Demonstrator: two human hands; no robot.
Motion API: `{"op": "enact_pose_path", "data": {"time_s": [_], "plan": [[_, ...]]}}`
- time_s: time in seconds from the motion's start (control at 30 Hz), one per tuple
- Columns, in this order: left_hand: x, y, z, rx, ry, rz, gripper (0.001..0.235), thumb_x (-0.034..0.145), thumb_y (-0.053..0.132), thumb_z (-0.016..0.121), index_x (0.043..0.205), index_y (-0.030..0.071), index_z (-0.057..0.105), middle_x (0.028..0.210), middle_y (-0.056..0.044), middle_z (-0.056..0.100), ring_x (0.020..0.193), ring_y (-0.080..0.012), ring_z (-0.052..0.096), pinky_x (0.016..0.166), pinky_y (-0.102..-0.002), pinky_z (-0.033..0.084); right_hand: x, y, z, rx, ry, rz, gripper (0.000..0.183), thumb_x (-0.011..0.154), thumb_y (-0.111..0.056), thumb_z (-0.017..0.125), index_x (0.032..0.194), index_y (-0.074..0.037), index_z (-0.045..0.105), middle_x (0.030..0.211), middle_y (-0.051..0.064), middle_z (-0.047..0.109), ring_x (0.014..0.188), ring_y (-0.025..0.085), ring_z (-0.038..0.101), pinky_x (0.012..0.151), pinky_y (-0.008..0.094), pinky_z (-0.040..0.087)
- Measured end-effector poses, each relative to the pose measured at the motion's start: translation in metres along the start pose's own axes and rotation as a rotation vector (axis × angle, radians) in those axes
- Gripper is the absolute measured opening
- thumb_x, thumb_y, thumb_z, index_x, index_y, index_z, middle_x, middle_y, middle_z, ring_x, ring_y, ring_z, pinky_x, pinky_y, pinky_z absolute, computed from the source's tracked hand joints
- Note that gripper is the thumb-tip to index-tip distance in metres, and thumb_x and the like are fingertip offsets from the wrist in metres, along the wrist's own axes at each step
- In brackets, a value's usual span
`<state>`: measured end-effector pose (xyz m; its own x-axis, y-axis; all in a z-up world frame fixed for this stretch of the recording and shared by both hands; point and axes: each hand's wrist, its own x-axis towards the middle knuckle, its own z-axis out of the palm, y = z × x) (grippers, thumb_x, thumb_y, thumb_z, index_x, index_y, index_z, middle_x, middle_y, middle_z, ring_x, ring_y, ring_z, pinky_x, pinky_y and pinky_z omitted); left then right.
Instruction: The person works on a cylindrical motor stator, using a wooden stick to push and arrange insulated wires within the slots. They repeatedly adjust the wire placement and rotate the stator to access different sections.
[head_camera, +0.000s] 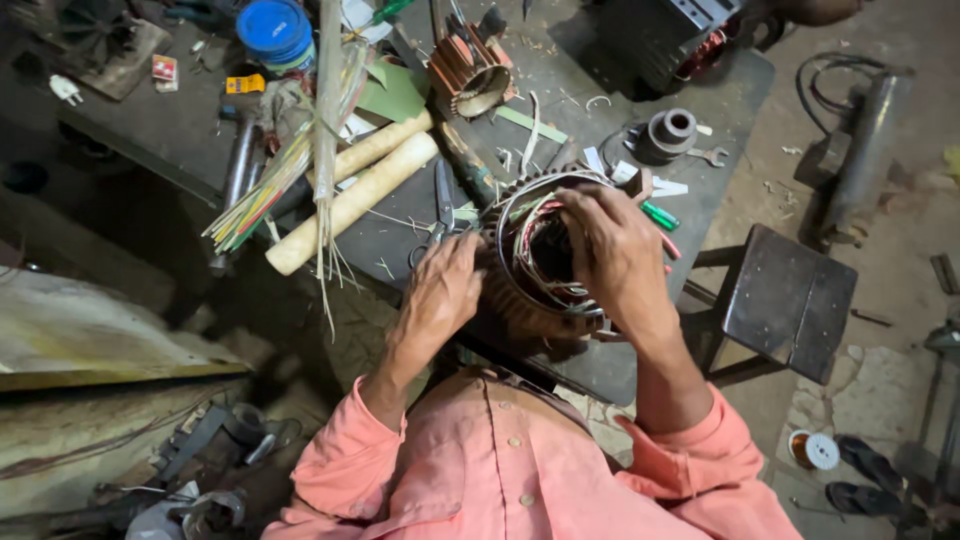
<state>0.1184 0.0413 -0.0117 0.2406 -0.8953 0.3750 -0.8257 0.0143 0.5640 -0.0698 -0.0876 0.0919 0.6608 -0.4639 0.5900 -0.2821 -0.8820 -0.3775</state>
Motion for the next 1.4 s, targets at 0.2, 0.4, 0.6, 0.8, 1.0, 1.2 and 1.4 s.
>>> {"op": "enact_pose_path", "data": {"time_s": [0.2,0.4,0.6,0.8,1.0,1.2,1.4], "plan": [[-0.008,-0.006,0.013,-0.159,-0.154,-0.321,0.036,0.09,0.011,0.066,0.125,0.007,0.058,0.084,-0.02,0.073,0.084,-0.0428,0.07,0.074,-0.052,0.053,-0.038,-0.014,0.019,0.059,0.1,0.135,0.02,0.095,0.004,0.069,0.114,-0.001,0.071,0.107,0.016,0.07,0.097,0.032,0.07,0.084,0.039,0.057],[-0.009,-0.013,0.023,-0.175,0.028,-0.181,0.037,0.084,0.009,0.07,0.119,0.005,0.058,0.095,-0.022,0.074,0.086,-0.0427,0.071,0.076,-0.05,0.055,-0.056,-0.02,0.033,0.114,0.157,0.175,0.024,0.092,0.006,0.068,0.115,0.0,0.07,0.106,0.016,0.069,0.096,0.031,0.07,0.083,0.037,0.056],[-0.017,-0.006,0.035,-0.211,0.005,-0.397,0.037,0.086,0.011,0.066,0.122,0.006,0.059,0.092,-0.021,0.074,0.087,-0.0407,0.072,0.077,-0.049,0.054,-0.063,-0.018,0.046,0.152,0.123,0.188,0.021,0.092,0.004,0.069,0.112,0.0,0.07,0.105,0.016,0.069,0.096,0.032,0.07,0.083,0.039,0.055],[-0.02,-0.015,0.041,-0.153,0.143,-0.251,0.024,0.086,0.011,0.067,0.108,0.003,0.064,0.096,-0.021,0.074,0.087,-0.0422,0.071,0.077,-0.05,0.055,-0.069,-0.012,0.052,0.13,0.135,0.22,0.016,0.093,0.0,0.07,0.109,-0.002,0.072,0.104,0.014,0.071,0.095,0.031,0.07,0.084,0.039,0.055],[-0.034,-0.024,0.056,0.02,-0.095,-0.398,0.042,0.077,0.015,0.074,0.115,0.001,0.065,0.095,-0.028,0.071,0.088,-0.0485,0.067,0.081,-0.056,0.054,-0.071,-0.01,0.052,0.125,0.138,0.174,0.015,0.093,-0.001,0.071,0.108,-0.002,0.072,0.103,0.014,0.071,0.095,0.031,0.07,0.085,0.039,0.055],[-0.038,-0.03,0.074,0.014,0.04,-0.393,0.041,0.072,0.012,0.073,0.111,0.001,0.068,0.097,-0.027,0.071,0.091,-0.0476,0.068,0.081,-0.054,0.054,-0.07,-0.012,0.052,0.104,0.154,0.146,0.015,0.093,0.0,0.071,0.107,-0.002,0.072,0.102,0.014,0.071,0.095,0.031,0.069,0.084,0.039,0.055],[-0.039,-0.024,0.067,0.033,0.064,-0.396,0.028,0.07,0.012,0.074,0.096,0.003,0.07,0.089,-0.024,0.071,0.087,-0.0454,0.068,0.077,-0.052,0.054,-0.068,-0.016,0.052,0.107,0.169,0.156,0.014,0.093,-0.001,0.072,0.106,-0.002,0.072,0.101,0.014,0.07,0.094,0.03,0.069,0.083,0.039,0.055]]}}
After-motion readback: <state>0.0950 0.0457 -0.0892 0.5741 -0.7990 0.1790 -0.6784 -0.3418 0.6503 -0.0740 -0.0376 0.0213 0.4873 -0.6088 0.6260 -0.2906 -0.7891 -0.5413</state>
